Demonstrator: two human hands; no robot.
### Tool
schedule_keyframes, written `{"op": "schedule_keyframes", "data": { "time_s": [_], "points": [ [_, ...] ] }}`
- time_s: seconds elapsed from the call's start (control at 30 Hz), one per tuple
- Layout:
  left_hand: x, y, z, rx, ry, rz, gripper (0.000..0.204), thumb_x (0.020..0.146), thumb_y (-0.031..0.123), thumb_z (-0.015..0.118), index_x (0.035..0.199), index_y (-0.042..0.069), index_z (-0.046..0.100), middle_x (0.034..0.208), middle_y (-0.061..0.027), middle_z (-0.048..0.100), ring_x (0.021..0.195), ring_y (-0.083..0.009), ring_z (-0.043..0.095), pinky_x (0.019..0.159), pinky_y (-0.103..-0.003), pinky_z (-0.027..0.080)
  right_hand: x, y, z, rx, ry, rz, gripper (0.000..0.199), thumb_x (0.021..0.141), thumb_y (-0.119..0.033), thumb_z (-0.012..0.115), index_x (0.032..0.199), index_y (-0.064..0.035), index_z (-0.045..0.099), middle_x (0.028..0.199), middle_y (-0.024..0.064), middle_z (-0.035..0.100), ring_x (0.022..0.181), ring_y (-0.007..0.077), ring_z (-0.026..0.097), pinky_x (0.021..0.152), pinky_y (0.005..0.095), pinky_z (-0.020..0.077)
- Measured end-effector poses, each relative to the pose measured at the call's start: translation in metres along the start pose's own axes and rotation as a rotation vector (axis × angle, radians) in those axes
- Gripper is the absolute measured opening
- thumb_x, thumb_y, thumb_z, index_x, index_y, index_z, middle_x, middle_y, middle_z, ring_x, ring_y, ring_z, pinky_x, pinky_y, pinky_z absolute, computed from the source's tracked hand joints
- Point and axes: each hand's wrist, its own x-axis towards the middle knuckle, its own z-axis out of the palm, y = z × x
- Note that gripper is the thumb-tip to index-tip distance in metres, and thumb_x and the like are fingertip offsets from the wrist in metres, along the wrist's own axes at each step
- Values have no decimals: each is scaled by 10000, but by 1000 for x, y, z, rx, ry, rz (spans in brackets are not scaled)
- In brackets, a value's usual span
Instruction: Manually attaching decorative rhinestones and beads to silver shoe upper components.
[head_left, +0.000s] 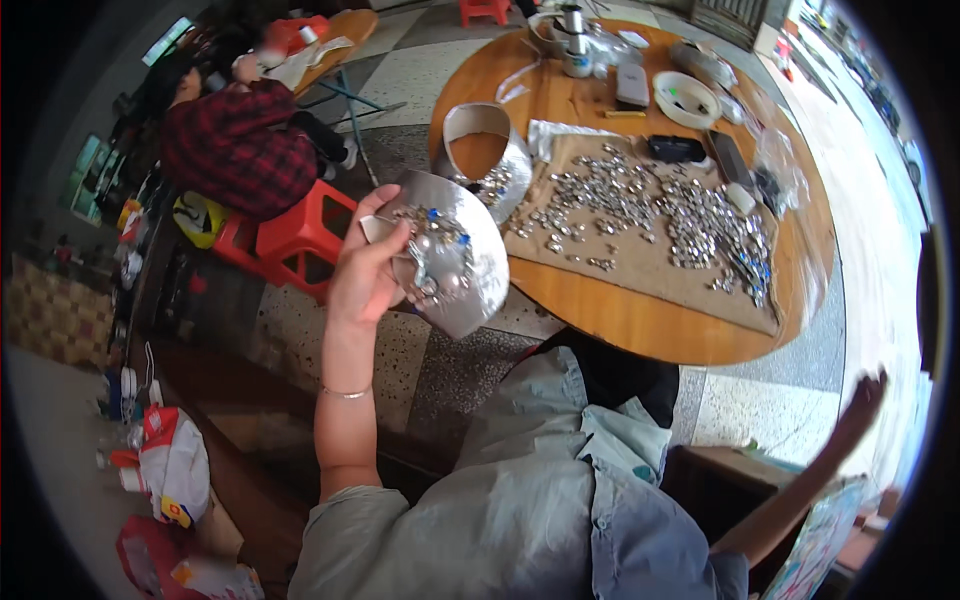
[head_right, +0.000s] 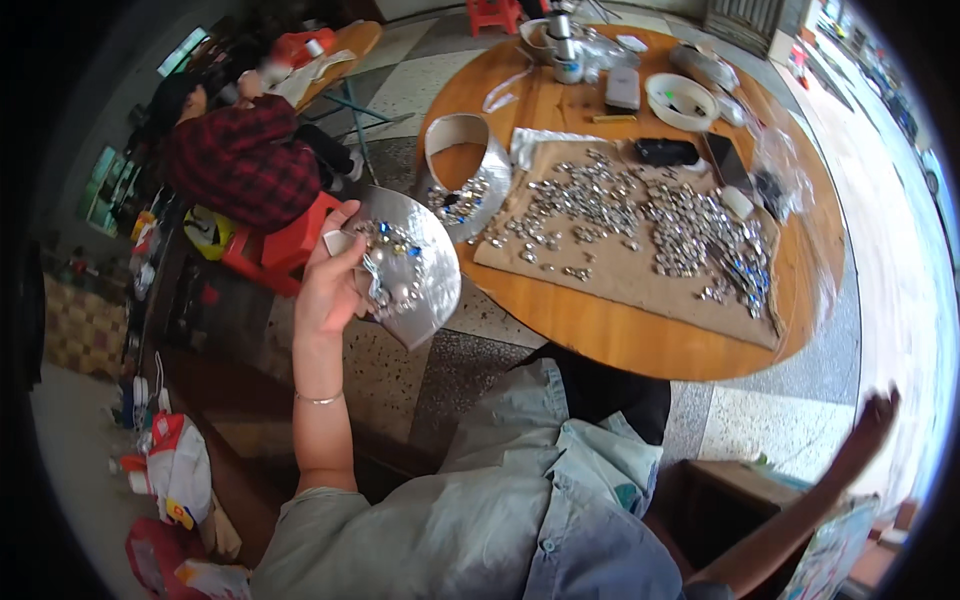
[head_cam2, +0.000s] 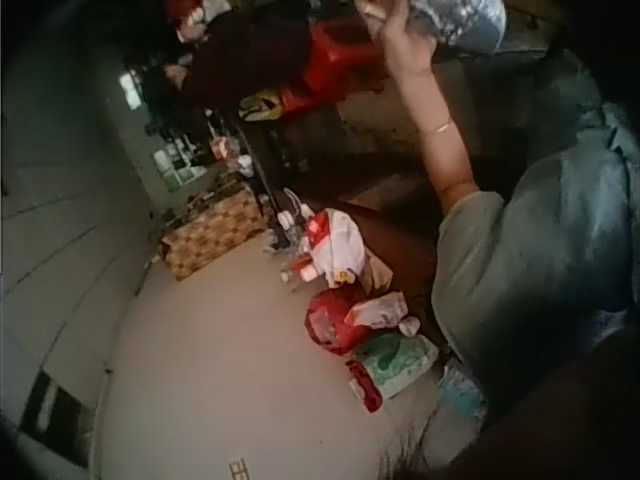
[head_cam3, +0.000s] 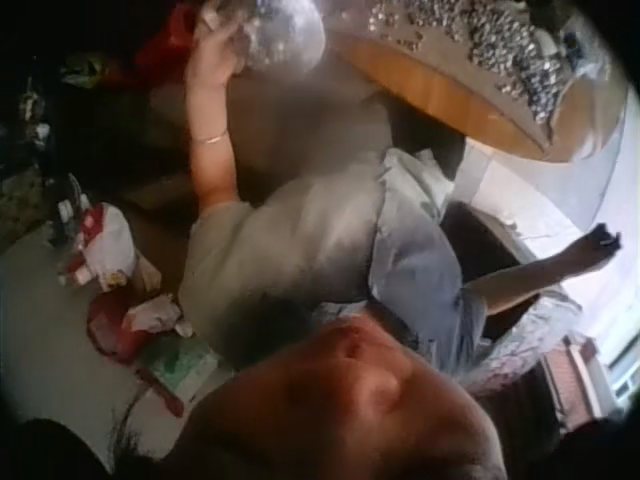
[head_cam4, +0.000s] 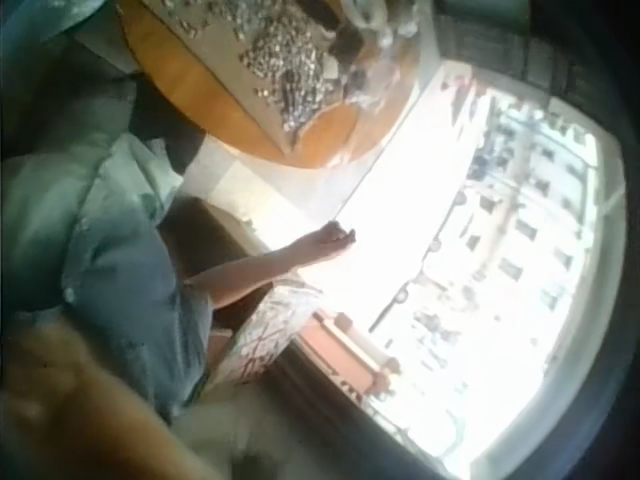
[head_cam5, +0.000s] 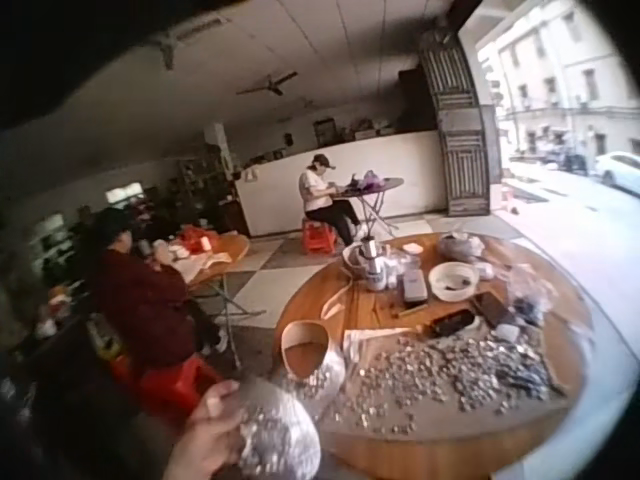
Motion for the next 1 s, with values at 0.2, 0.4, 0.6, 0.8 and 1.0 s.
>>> {"op": "schedule_keyframes", "data": {
  "time_s": [0.2,0.4,0.6,0.8,1.0],
  "points": [
    [-24,-59,92,-4,-354,-269,392,834,-22,544,1185,62,393,1062,-72,534,978,-129,526,834,-278,455,-131,-218,308,789,-877,546,368,880,-340,532,1042,-9,531,851,20,520,826,154,566,787,304,466],
    [-23,-80,106,-24,-469,-303,329,874,68,522,1184,65,411,1101,-82,532,1012,-153,525,873,-316,443,-149,-208,330,905,-909,794,175,865,-180,590,908,-13,564,812,-10,579,715,44,507,658,196,429],
    [-26,-87,95,-528,-178,-572,362,931,265,390,1215,44,417,1186,-122,505,1072,-231,513,928,-386,416,-167,-210,338,1175,-662,806,143,865,-177,590,840,-38,565,766,-32,576,687,16,488,610,178,406],
    [-32,-118,77,-797,-291,-697,493,914,360,361,1261,9,382,1222,-145,479,1103,-266,497,920,-413,427,-176,-214,342,1124,-697,807,139,867,-177,587,833,-44,567,741,-33,580,661,15,496,589,174,405],
    [-37,-123,76,-663,-381,-503,508,916,382,355,1258,7,379,1214,-145,481,1088,-265,505,906,-417,436,-175,-219,343,1087,-669,844,142,861,-177,596,826,-42,568,729,-33,577,643,15,491,580,174,402]
  ]
}}
